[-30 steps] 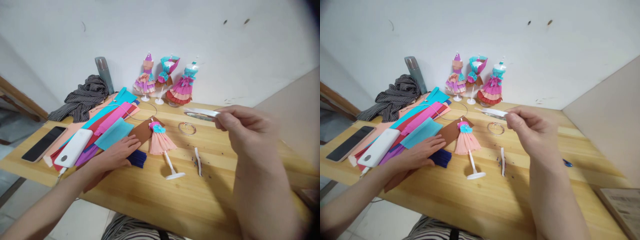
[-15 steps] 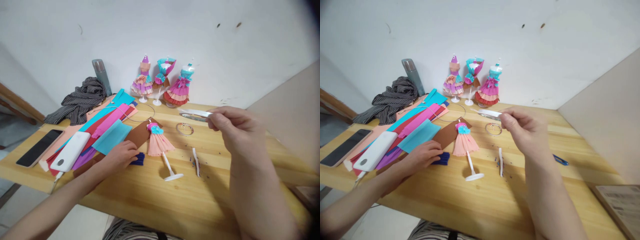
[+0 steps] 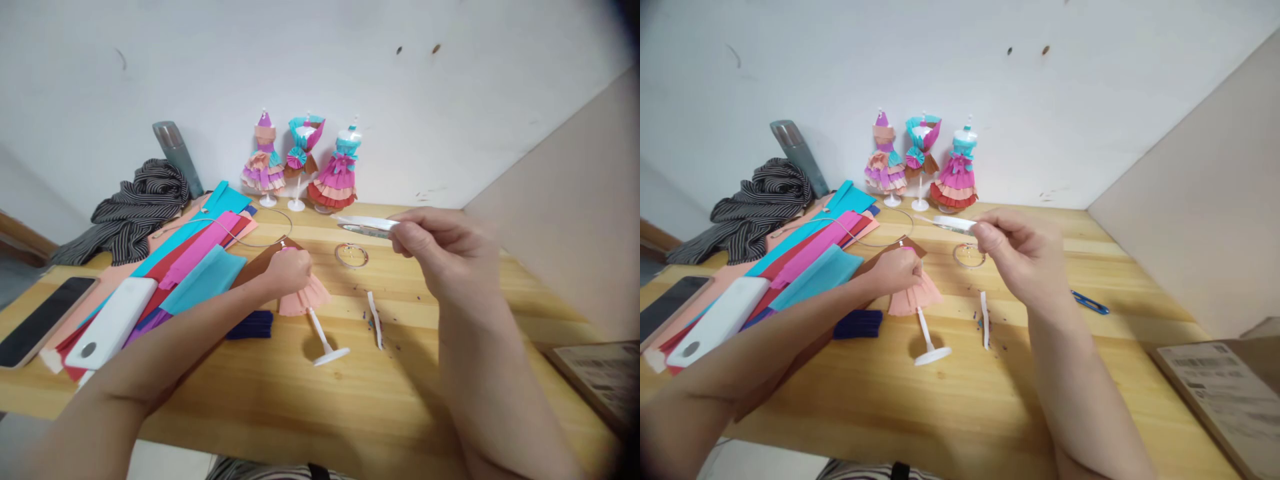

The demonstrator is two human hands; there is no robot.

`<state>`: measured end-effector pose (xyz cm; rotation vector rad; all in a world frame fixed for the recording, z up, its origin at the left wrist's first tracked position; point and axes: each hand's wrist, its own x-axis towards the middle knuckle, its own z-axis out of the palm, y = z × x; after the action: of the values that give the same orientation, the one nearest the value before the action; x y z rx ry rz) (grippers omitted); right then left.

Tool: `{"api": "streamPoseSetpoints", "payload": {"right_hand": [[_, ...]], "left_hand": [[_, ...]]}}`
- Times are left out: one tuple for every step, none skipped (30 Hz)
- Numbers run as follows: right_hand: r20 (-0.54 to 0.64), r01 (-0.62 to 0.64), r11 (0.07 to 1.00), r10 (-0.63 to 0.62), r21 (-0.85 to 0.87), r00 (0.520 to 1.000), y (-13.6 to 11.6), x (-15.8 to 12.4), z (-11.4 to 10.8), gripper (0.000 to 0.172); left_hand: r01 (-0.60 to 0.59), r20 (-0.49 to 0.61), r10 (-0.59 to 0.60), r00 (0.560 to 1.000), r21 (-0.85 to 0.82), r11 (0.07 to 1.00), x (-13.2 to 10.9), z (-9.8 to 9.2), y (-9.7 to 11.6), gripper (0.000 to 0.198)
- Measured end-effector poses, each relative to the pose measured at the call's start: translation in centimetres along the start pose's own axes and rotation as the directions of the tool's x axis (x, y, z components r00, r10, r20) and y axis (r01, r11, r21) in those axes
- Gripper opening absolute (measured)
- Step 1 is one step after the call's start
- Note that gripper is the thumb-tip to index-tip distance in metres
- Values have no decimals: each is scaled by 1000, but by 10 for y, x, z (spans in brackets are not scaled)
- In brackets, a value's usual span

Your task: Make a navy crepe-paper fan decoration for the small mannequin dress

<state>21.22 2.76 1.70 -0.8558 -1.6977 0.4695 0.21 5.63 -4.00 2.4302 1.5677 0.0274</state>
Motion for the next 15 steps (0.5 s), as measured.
{"api": "streamPoseSetpoints", "payload": {"right_hand": [[-2,-2,1000,2,1,1000,0,1,0,27],[-2,-2,1000,2,1,1000,0,1,0,27],[-1,0,1000,0,1,1000,0,2,0,27],[2,3,1000,-3,1,1000,0,2,0,27],[3,8,1000,-8,2,1000,0,2,0,27],[4,14,1000,-14,4,1000,0,2,0,27],[4,20,1000,-20,5,1000,0,1,0,27],[5,25,1000,-25,6,1000,1,1,-1,27],[7,28,1000,-28,3,1000,1,1,-1,27],[9,28,1000,-28,-2,1000,1,0,-1,27],[11,29,1000,-29,-7,1000,0,0,-2,27],[11,29,1000,-29,-12,1000,-1,0,-2,27],[8,28,1000,-28,-13,1000,-1,1,-2,26],[0,25,1000,-25,-12,1000,-2,1,-2,26],[-9,22,1000,-22,-8,1000,-3,1,-2,26]], "left_hand": [[-7,12,7,1000,30,1000,0,1,1,18],[-16,21,14,1000,58,998,1,1,2,19],[-26,28,24,999,83,996,1,2,4,21],[-37,31,34,999,106,994,1,1,7,22],[-48,34,44,998,125,991,1,1,9,23],[-60,38,55,998,142,988,1,1,12,24],[-71,41,66,997,155,985,1,0,15,24],[-83,45,76,996,164,983,2,0,17,25],[-94,50,87,995,168,981,2,0,19,25],[-106,51,98,994,169,980,1,1,20,25],[-120,51,113,992,166,979,1,2,21,25],[-136,47,130,990,159,978,0,3,22,24],[-151,40,147,988,150,977,0,5,23,23],[-166,30,163,986,139,976,-1,7,24,22],[-180,17,180,984,126,976,-2,9,26,20]]}}
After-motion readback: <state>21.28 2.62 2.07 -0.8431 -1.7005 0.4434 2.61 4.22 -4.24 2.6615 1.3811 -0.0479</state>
